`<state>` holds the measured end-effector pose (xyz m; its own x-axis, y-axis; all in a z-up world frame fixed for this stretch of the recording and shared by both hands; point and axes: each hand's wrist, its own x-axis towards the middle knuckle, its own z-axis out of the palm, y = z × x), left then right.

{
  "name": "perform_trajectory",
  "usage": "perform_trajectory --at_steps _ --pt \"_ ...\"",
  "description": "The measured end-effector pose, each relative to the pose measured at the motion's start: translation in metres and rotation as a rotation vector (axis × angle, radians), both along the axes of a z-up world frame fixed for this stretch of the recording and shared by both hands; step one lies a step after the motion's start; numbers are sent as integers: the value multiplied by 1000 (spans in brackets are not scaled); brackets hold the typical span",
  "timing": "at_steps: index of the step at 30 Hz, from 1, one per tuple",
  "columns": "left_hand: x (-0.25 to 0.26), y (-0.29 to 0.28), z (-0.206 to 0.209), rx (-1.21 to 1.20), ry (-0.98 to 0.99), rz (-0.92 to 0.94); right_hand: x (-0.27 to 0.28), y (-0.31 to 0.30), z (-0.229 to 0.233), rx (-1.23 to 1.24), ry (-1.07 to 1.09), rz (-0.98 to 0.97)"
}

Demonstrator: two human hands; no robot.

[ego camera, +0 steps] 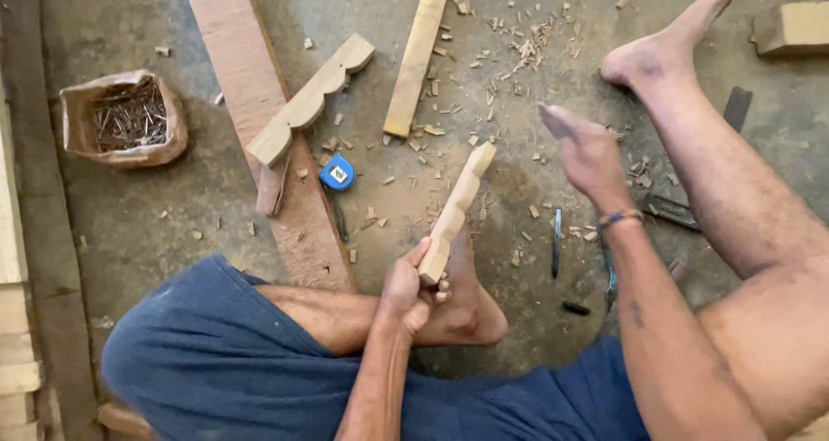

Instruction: The person sands a carved wooden piece by rubbing sandpaper along its edges and surfaces while turning the wood piece by hand.

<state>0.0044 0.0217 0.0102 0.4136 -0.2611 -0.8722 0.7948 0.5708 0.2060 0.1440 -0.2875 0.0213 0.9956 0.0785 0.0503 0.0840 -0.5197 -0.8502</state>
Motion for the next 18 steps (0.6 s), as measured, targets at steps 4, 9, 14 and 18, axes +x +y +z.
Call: perform_trajectory --at_steps 4,9,14,18 --pt "-6 5 0 -311 -28 46 -55 1 36 -53 91 -262" --pt "-3 -3 10 -392 -56 91 -100 52 55 -243 118 -213" --pt "-10 -21 5 -172 -78 89 -118 121 37 -378 -148 179" --pt "-17 -33 2 -73 -85 89 -87 114 13 -410 -55 174"
